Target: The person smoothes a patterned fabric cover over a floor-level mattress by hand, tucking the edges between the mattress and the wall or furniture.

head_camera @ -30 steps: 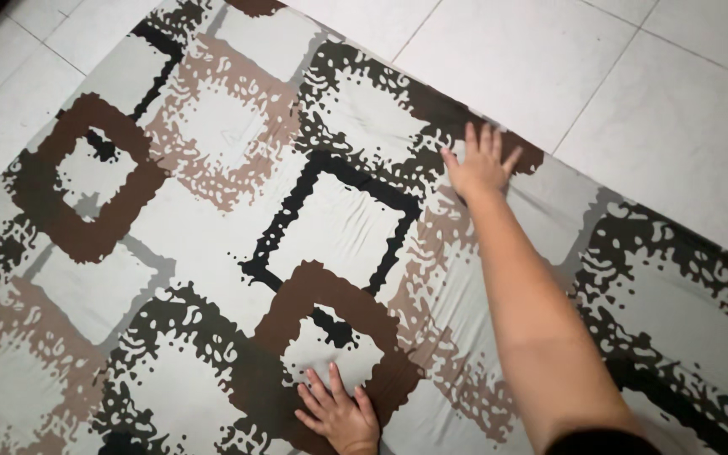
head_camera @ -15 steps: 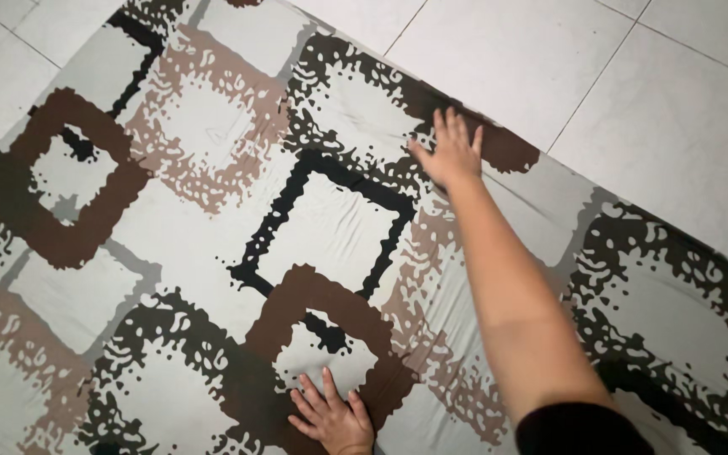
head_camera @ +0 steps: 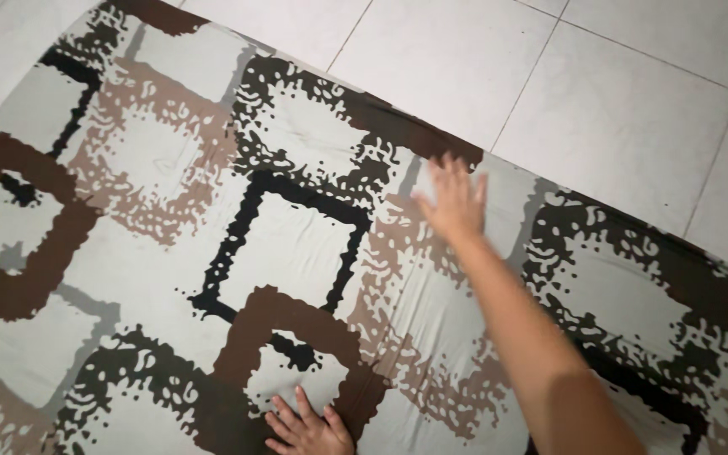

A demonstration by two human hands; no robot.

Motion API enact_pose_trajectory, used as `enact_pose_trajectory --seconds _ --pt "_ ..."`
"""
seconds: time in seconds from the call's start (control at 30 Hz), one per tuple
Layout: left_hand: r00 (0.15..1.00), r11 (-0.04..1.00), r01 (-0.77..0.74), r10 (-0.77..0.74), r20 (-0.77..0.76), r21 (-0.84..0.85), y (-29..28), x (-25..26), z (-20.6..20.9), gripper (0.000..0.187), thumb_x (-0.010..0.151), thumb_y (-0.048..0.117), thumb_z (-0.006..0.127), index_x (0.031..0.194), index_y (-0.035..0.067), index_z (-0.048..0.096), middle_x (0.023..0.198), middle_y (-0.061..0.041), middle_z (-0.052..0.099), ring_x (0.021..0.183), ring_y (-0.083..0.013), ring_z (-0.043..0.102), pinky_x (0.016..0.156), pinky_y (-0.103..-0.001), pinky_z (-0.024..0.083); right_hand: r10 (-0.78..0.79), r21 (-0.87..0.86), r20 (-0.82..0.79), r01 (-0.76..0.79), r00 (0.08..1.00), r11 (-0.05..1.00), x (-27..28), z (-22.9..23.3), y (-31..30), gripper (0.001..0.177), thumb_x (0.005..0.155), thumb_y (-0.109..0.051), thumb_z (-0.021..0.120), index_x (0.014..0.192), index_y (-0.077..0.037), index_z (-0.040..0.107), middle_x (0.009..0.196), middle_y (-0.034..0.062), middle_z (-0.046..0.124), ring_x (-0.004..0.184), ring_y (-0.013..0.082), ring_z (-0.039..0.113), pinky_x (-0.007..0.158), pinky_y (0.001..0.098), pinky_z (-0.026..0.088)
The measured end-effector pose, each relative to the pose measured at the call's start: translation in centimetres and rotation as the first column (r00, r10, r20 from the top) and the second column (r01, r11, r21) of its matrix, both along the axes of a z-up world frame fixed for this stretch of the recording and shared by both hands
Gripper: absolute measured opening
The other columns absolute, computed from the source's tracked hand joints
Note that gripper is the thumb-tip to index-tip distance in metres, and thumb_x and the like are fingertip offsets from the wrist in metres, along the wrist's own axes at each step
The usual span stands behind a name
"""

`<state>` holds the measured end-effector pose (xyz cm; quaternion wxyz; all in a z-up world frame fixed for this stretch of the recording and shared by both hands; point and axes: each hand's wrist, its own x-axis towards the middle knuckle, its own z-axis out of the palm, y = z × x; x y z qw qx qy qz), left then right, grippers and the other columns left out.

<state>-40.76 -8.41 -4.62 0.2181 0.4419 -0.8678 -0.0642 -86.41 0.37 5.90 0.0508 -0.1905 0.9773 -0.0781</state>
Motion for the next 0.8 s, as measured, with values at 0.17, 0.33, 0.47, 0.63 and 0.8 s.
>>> enact_pose_trajectory --seconds 0.17,0.33,0.47,0.63,0.8 --pt "1.0 1.0 0.014 -0.014 -0.01 -0.003 -0.1 0.2 0.1 0.062 0.105 0.05 0.032 0.158 0.02 0.043 0.168 -0.018 0.031 0.153 -0.0478 0.027 0.116 -0.077 0.013 -0.219 -0.041 0.247 0.236 0.944 0.971 -5.6 1.1 0.7 0.093 0.092 -0.073 0.042 0.164 -0.019 0.016 0.169 0.0097 0.017 0.155 0.0296 0.011 0.122 0.0603 0.002" --pt "1.0 0.999 0.007 -0.008 0.03 0.032 0.0 0.4 0.1 0.063 0.103 0.048 0.034 0.158 0.019 0.043 0.169 -0.019 0.029 0.153 -0.0494 0.026 0.115 -0.077 0.012 0.369 0.151 -0.221 -0.342 0.903 0.927 7.3 -3.0 -1.0 0.092 0.091 -0.073 0.053 0.157 -0.013 0.03 0.165 0.016 0.027 0.15 0.033 0.024 0.119 0.0598 0.016" --pt "0.998 0.999 -0.001 -0.001 0.061 0.032 -0.1 0.3 -0.1 0.063 0.1 0.048 0.037 0.157 0.021 0.042 0.168 -0.019 0.03 0.152 -0.0489 0.026 0.115 -0.076 0.011 0.296 -0.051 0.0 -0.295 0.955 0.954 6.6 -4.9 2.1 0.03 0.102 -0.064 0.053 0.103 -0.034 0.056 0.154 -0.0123 0.047 0.152 0.0126 0.039 0.129 0.0405 0.027" --pt "0.998 0.999 -0.007 0.004 0.067 0.046 0.0 0.0 0.7 0.064 0.098 0.048 0.04 0.156 0.022 0.042 0.168 -0.016 0.028 0.153 -0.0465 0.024 0.118 -0.074 0.011 0.016 -0.038 -0.096 -0.02 0.995 0.999 -2.0 -2.5 3.2 0.077 0.099 -0.061 0.047 0.161 -0.018 0.032 0.168 0.0117 0.026 0.153 0.0333 0.022 0.122 0.0589 0.015" --pt "0.993 0.995 -0.017 0.006 0.121 0.094 -0.2 0.2 1.4 0.065 0.095 0.046 0.042 0.155 0.023 0.043 0.168 -0.015 0.027 0.153 -0.0451 0.022 0.118 -0.071 0.01 0.025 -0.028 -0.098 -0.028 0.995 0.999 2.3 0.0 1.3 0.077 0.1 -0.055 0.046 0.164 -0.017 0.027 0.171 0.0138 0.019 0.156 0.0345 0.02 0.123 0.0583 0.013"
